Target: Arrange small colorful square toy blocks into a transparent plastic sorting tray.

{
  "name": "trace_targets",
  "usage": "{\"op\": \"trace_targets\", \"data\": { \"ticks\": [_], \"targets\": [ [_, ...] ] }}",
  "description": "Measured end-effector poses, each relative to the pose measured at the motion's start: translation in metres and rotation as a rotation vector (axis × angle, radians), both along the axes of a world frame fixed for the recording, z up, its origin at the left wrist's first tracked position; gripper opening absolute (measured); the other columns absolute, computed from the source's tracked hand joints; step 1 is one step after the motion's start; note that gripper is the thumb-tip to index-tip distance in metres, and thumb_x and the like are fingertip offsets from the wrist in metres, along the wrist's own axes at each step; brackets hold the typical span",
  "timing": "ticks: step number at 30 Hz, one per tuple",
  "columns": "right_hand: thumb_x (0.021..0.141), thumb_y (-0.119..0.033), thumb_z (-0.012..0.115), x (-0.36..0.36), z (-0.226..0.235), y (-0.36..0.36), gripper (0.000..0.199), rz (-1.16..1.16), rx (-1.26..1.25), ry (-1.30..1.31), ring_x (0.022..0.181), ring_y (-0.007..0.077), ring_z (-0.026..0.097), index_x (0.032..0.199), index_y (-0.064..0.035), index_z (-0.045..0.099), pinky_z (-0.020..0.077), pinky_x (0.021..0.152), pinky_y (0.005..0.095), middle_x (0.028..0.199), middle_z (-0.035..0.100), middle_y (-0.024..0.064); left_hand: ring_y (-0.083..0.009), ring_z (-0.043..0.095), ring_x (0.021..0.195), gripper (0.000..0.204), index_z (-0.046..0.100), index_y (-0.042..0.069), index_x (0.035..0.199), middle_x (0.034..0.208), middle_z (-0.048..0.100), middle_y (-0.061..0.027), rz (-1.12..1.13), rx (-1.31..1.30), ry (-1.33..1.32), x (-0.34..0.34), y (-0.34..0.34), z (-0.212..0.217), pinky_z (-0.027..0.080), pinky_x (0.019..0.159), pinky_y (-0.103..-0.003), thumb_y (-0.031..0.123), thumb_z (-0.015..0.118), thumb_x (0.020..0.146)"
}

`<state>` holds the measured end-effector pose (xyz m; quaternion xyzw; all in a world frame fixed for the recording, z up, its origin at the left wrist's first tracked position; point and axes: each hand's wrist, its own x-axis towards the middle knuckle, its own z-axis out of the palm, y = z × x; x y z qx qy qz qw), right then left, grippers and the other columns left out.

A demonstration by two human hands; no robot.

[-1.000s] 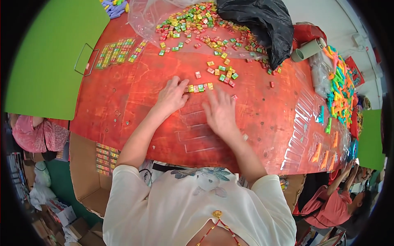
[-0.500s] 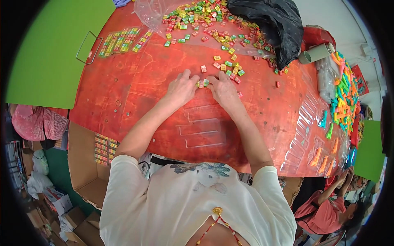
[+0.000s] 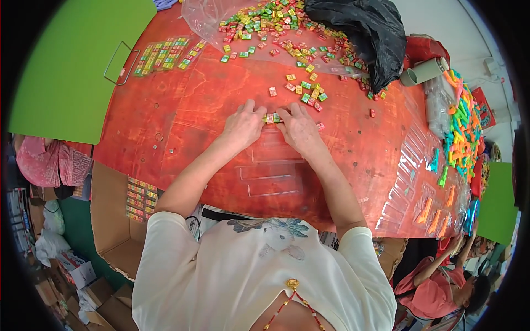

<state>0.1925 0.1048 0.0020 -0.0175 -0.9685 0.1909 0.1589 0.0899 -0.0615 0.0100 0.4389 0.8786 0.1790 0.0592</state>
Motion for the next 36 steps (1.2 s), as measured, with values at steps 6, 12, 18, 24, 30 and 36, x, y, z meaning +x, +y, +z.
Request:
{"op": "trace_targets", "data": {
  "ticks": [6, 12, 18, 24, 30, 36],
  "targets": [
    [0.083, -0.015, 0.073, -0.001, -0.001, 0.001, 0.025, 0.004, 0.064, 0.011, 0.095, 0.0317, 0.060, 0.105, -0.0039, 0.066, 0.0525, 0.080, 0.0428, 0.102, 0.058, 0.0136, -0.0372, 0.064, 0.099, 0.027, 0.061, 0.009, 0.114, 0.104, 0.054, -0.0163, -0.005, 0.034, 0.005, 0.001, 0.000, 0.003, 0.057, 0.074, -0.050, 0.014, 0.068, 0.089],
    [0.083, -0.014, 0.072, 0.039, 0.025, -0.017, 0.028, 0.013, 0.062, -0.017, 0.093, 0.0311, 0.059, 0.108, -0.0033, 0.067, 0.0513, 0.078, 0.0414, 0.101, 0.058, 0.0128, -0.0397, 0.064, 0.094, 0.019, 0.060, 0.004, 0.106, 0.102, 0.054, -0.0198, -0.057, 0.061, -0.006, 0.036, -0.021, 0.025, 0.059, 0.068, -0.048, 0.013, 0.065, 0.090],
    [0.084, -0.011, 0.072, 0.047, 0.009, -0.012, 0.039, 0.015, -0.032, -0.014, 0.100, 0.0338, 0.059, 0.120, -0.0007, 0.064, 0.0517, 0.085, 0.0430, 0.111, 0.057, 0.0155, -0.0367, 0.064, 0.092, 0.030, 0.060, 0.003, 0.116, 0.103, 0.053, -0.0185, -0.085, 0.027, 0.067, 0.043, -0.021, 0.005, 0.058, 0.067, -0.045, 0.014, 0.066, 0.089],
    [0.084, -0.005, 0.071, 0.052, 0.001, -0.006, 0.043, -0.042, -0.235, 0.031, 0.106, 0.0373, 0.059, 0.126, -0.0005, 0.061, 0.0511, 0.092, 0.0441, 0.119, 0.056, 0.0180, -0.0370, 0.060, 0.102, 0.052, 0.054, 0.008, 0.138, 0.119, 0.051, -0.0197, 0.036, 0.117, -0.024, 0.049, -0.026, 0.014, 0.052, 0.082, -0.051, 0.026, 0.067, 0.091],
    [0.085, -0.005, 0.070, 0.046, -0.006, -0.002, 0.038, -0.075, -0.199, 0.009, 0.100, 0.0361, 0.060, 0.123, -0.0033, 0.064, 0.0517, 0.086, 0.0449, 0.108, 0.058, 0.0166, -0.0440, 0.032, 0.142, 0.056, 0.049, 0.018, 0.148, 0.157, 0.033, -0.0218, 0.001, 0.102, 0.091, 0.042, -0.018, -0.020, 0.024, 0.108, -0.067, 0.042, 0.055, 0.097],
    [0.088, -0.007, 0.068, 0.046, -0.011, -0.006, 0.034, -0.098, -0.142, 0.032, 0.094, 0.0354, 0.061, 0.122, -0.0044, 0.066, 0.0512, 0.082, 0.0445, 0.098, 0.059, 0.0160, -0.0435, 0.019, 0.150, 0.053, 0.044, 0.025, 0.152, 0.162, 0.027, -0.0157, 0.056, -0.072, 0.054, 0.040, -0.011, -0.026, 0.013, 0.112, -0.073, 0.043, 0.046, 0.102]
  ]
}}
